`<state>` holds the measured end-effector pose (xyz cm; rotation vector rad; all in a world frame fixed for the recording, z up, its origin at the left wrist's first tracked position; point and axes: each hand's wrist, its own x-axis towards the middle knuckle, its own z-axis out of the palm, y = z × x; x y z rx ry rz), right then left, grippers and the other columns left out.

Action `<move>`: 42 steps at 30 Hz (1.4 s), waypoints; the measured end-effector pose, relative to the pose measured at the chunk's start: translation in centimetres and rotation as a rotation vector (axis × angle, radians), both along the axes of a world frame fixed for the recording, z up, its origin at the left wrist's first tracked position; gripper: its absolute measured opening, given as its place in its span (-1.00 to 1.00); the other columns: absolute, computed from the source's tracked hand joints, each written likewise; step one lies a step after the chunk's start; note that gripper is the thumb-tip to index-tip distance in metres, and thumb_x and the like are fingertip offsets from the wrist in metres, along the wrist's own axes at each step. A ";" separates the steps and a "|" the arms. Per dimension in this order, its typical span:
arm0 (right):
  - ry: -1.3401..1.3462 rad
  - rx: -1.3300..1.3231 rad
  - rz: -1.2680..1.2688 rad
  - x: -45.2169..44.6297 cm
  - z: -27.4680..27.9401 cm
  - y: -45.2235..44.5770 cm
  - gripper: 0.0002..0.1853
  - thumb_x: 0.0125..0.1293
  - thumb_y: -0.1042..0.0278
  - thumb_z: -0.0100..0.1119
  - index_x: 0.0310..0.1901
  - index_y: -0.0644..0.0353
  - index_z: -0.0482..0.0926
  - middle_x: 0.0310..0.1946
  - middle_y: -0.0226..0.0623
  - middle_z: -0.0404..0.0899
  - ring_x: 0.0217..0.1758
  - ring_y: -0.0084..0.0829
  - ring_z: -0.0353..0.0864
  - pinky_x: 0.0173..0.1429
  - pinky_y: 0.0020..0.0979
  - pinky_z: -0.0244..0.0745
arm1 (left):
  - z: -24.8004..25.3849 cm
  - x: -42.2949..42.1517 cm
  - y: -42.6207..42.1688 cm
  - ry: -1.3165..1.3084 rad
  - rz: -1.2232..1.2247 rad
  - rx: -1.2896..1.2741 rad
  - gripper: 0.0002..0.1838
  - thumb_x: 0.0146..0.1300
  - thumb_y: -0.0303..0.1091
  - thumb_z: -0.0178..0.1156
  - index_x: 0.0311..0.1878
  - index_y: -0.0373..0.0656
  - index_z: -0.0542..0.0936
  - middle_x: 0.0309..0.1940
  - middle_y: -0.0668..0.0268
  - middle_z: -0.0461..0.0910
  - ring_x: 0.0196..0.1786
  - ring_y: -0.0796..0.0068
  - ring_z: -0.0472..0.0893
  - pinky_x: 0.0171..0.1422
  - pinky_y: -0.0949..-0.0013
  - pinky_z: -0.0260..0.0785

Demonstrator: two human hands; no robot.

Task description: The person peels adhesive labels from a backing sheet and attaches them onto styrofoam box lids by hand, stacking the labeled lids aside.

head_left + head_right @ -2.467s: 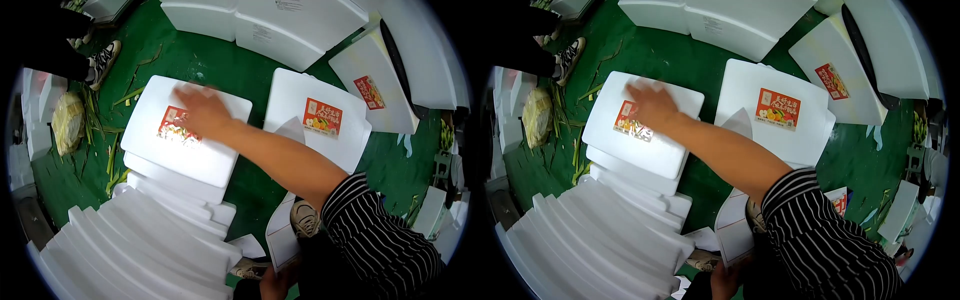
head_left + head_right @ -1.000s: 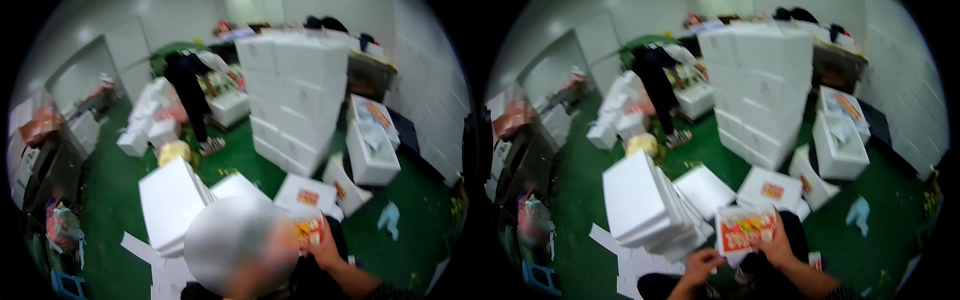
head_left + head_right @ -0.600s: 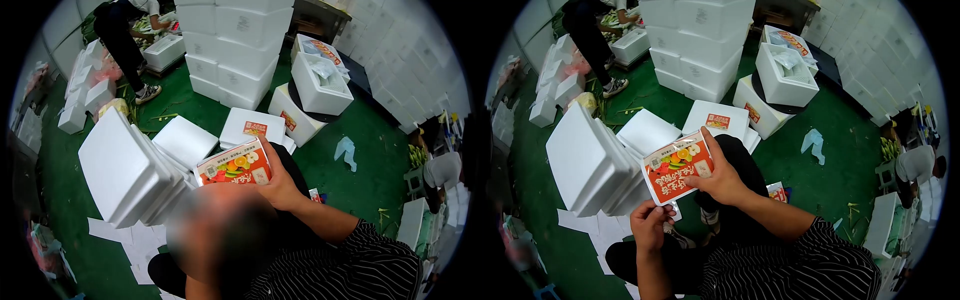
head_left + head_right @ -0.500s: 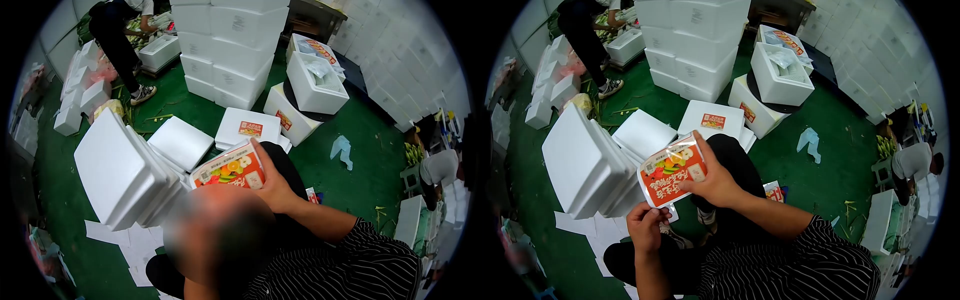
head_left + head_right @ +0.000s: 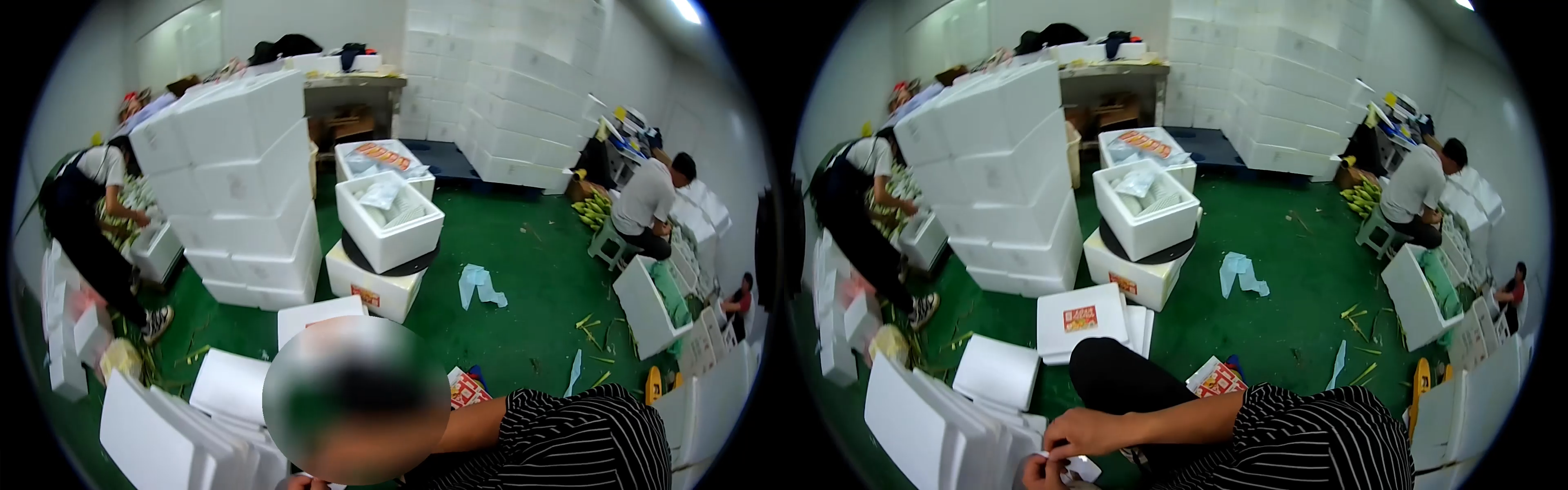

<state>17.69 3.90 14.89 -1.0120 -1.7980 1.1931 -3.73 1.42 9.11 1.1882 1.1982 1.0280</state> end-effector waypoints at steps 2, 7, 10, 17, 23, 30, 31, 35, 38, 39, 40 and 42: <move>-0.078 0.003 0.024 0.6 0.6 0.1 -0.72 0.35 0.20 0.31 -0.24 0.30 0.72 -0.31 -0.10 0.74 -0.24 -0.08 0.73 -0.14 -0.18 0.58 | 0.1 0.7 0.2 0.013 -0.028 0.013 -0.83 0.39 -0.48 0.29 -0.37 -0.25 0.59 -0.48 0.34 0.62 -0.50 0.64 0.44 -0.39 0.52 0.27; -0.218 0.102 0.038 0.7 -0.6 0.7 -0.74 0.35 0.23 0.23 -0.33 0.28 0.69 -0.32 -0.07 0.71 -0.24 -0.03 0.70 -0.15 -0.11 0.57 | -1.2 1.4 2.0 -0.112 -0.066 -0.018 -0.91 0.38 -0.51 0.25 -0.29 -0.30 0.62 -0.47 0.25 0.64 -0.44 0.53 0.54 -0.31 0.46 0.37; -0.216 0.109 -0.004 0.5 -0.9 0.7 -0.74 0.35 0.22 0.18 -0.36 0.25 0.67 -0.38 -0.09 0.68 -0.25 0.00 0.69 -0.14 -0.07 0.56 | 0.5 2.6 2.8 -0.072 -0.086 -0.061 -0.90 0.28 -0.45 0.32 -0.29 -0.28 0.61 -0.42 0.21 0.65 -0.32 0.42 0.64 -0.17 0.38 0.48; -0.111 -0.620 0.061 0.5 2.1 1.2 -0.77 0.40 0.25 0.32 -0.13 0.26 0.78 -0.33 -0.23 0.77 -0.34 -0.42 0.73 -0.22 -0.42 0.61 | 0.7 0.9 0.5 -0.285 -0.039 -0.145 -0.96 0.34 -0.60 0.24 -0.27 -0.30 0.61 -0.35 0.32 0.65 -0.28 0.56 0.59 -0.10 0.48 0.42; -0.070 -0.264 0.004 -0.1 -0.3 0.8 -0.75 0.32 0.23 0.34 -0.16 0.26 0.79 -0.34 -0.19 0.77 -0.20 -0.30 0.75 -0.06 -0.35 0.60 | 0.5 0.5 0.1 -0.181 -0.047 -0.026 -0.96 0.29 -0.63 0.26 -0.29 -0.32 0.61 -0.32 0.34 0.63 -0.23 0.57 0.58 -0.08 0.48 0.41; 0.302 -0.801 -0.192 -1.2 -2.8 0.5 -0.87 0.36 0.42 0.35 -0.16 0.28 0.76 -0.42 -0.47 0.65 -0.40 -0.64 0.56 -0.33 -0.56 0.40 | -0.5 0.2 0.0 -0.069 -0.046 0.117 -0.97 0.20 -0.60 0.28 -0.32 -0.29 0.62 -0.35 0.31 0.63 -0.26 0.51 0.58 -0.10 0.45 0.39; 0.397 -0.784 -0.280 -1.4 -3.3 0.7 -0.90 0.38 0.43 0.31 -0.19 0.25 0.74 -0.45 -0.51 0.60 -0.48 -0.68 0.47 -0.41 -0.60 0.31 | -0.1 0.2 0.0 -0.158 -0.029 0.059 -0.95 0.17 -0.61 0.28 -0.36 -0.28 0.60 -0.36 0.33 0.62 -0.27 0.53 0.56 -0.12 0.45 0.38; 0.600 -0.598 -0.556 1.8 -5.6 3.6 -0.84 0.52 0.32 0.12 -0.12 0.16 0.66 -0.28 -0.41 0.69 -0.26 -0.55 0.66 -0.14 -0.46 0.58 | -1.9 -2.4 0.3 -0.264 0.010 -0.243 -0.94 0.17 -0.54 0.21 -0.41 -0.27 0.56 -0.49 0.43 0.55 -0.35 0.64 0.48 -0.23 0.52 0.29; 0.720 -0.613 -0.662 5.0 -2.7 7.7 -0.77 0.53 0.24 0.09 0.01 0.17 0.62 -0.10 -0.27 0.72 -0.08 -0.40 0.72 0.06 -0.27 0.62 | -3.0 -4.8 0.6 0.034 -0.043 -0.459 -0.94 0.16 -0.49 0.22 -0.40 -0.26 0.58 -0.48 0.39 0.58 -0.41 0.59 0.46 -0.26 0.45 0.32; 0.752 -0.553 -0.673 5.7 -1.8 9.6 -0.74 0.53 0.22 0.09 0.04 0.19 0.61 -0.08 -0.24 0.71 -0.05 -0.35 0.71 0.09 -0.22 0.61 | -3.2 -5.4 0.2 0.407 -0.114 -0.323 -0.84 0.22 -0.32 0.25 -0.35 -0.23 0.65 -0.42 0.25 0.69 -0.41 0.39 0.62 -0.24 0.31 0.45; 0.782 -0.499 -0.684 6.1 -0.7 11.5 -0.71 0.54 0.20 0.08 0.08 0.21 0.59 -0.05 -0.21 0.71 -0.01 -0.30 0.70 0.13 -0.17 0.59 | -2.8 -5.5 0.0 0.658 -0.257 -0.258 -0.78 0.24 -0.23 0.25 -0.29 -0.20 0.67 -0.37 0.21 0.72 -0.35 0.30 0.67 -0.19 0.26 0.49; 0.906 -0.428 -0.557 6.5 2.1 14.5 -0.71 0.56 0.22 0.04 0.12 0.23 0.56 0.04 -0.22 0.67 0.07 -0.27 0.65 0.12 -0.04 0.55 | -1.6 -5.8 -0.8 1.171 -0.550 -0.134 -0.66 0.29 -0.04 0.25 -0.18 -0.15 0.72 -0.28 0.13 0.77 -0.22 0.12 0.78 -0.09 0.15 0.58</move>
